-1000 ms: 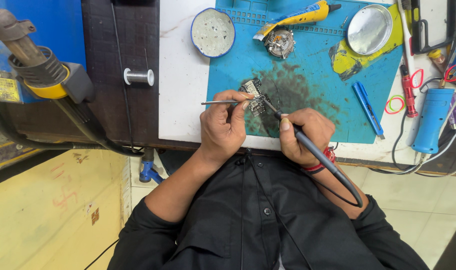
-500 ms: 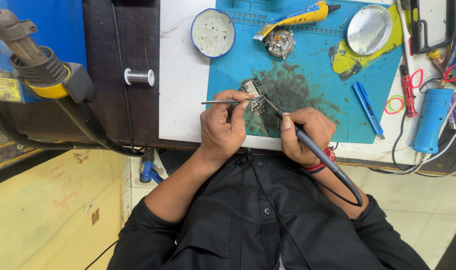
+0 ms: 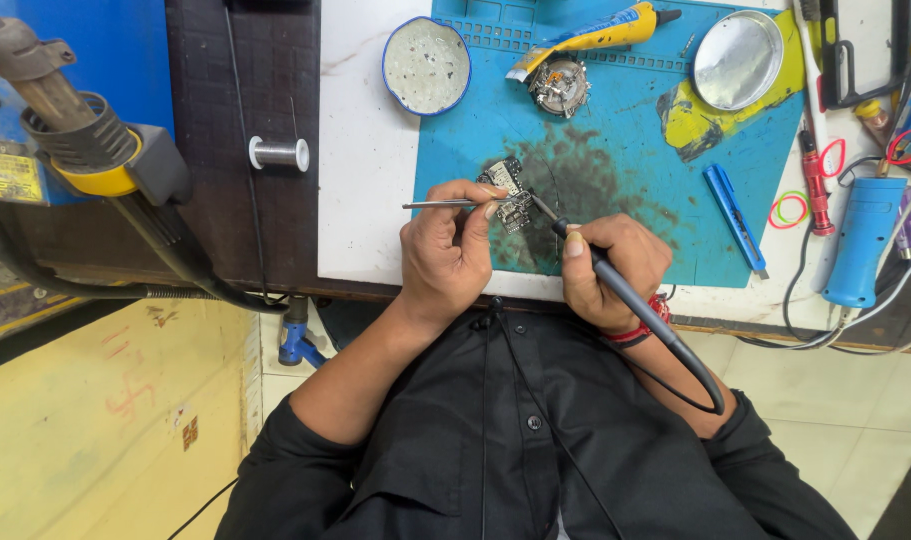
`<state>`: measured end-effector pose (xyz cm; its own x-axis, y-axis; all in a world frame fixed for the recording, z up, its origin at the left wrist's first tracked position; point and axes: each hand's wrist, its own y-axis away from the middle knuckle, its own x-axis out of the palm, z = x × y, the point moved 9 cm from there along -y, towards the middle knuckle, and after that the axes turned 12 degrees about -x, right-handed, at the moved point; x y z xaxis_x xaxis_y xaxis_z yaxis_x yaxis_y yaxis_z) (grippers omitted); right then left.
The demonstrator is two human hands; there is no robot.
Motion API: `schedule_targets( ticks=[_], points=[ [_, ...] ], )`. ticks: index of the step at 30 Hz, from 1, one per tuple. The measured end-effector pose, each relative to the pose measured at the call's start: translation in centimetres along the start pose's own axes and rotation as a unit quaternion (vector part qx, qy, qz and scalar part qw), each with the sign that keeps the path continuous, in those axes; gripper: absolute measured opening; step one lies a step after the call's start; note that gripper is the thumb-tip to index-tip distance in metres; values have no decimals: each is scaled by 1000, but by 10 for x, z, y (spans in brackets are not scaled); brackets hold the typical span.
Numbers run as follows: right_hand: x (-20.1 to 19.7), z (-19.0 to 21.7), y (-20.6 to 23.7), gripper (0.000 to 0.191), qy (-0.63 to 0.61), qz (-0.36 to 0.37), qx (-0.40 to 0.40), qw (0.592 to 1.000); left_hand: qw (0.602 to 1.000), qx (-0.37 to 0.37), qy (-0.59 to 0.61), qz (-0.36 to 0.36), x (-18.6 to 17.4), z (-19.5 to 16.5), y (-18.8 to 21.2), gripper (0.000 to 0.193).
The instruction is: The person uses a soldering iron and solder wire to apply solder to multiple points on a small circuit board. They hold the board with one hand and feed solder with the other while heating each joint. The board is rotated and repositioned as needed to access different areas.
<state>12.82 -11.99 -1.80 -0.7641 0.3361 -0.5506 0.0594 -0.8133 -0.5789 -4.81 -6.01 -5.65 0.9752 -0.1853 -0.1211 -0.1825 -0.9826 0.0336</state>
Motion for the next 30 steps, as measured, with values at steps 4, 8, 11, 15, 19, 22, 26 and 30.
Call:
schedule_targets(
  ticks=[4,8,11,15,19,22,26,30],
  points=[
    [0,0,0,8,2,3,2,1000,1000,-2,6,2,0,0,-1,13],
    [0,0,-1,8,-2,4,9,1000,1000,-3,7,1,0,1,0,13],
    [1,1,-2,8,-3,6,8,1000,1000,-8,12,4,1,1,0,14],
    [1,2,-4,8,0,11,5,1000,1000,-8,9,1,0,1,0,14],
    [1,2,-4,8,-1,12,7,1000,1000,-9,5,1,0,1,0,14],
    [1,1,-4,8,1,11,7,1000,1000,-10,10,1,0,1,0,14],
    [1,2,-3,8,2,6,2,1000,1000,-11,3,-1,0,1,0,14],
    [0,1,-3,8,6,7,3,1000,1000,-3,-3,-4,0,0,0,14]
  ],
)
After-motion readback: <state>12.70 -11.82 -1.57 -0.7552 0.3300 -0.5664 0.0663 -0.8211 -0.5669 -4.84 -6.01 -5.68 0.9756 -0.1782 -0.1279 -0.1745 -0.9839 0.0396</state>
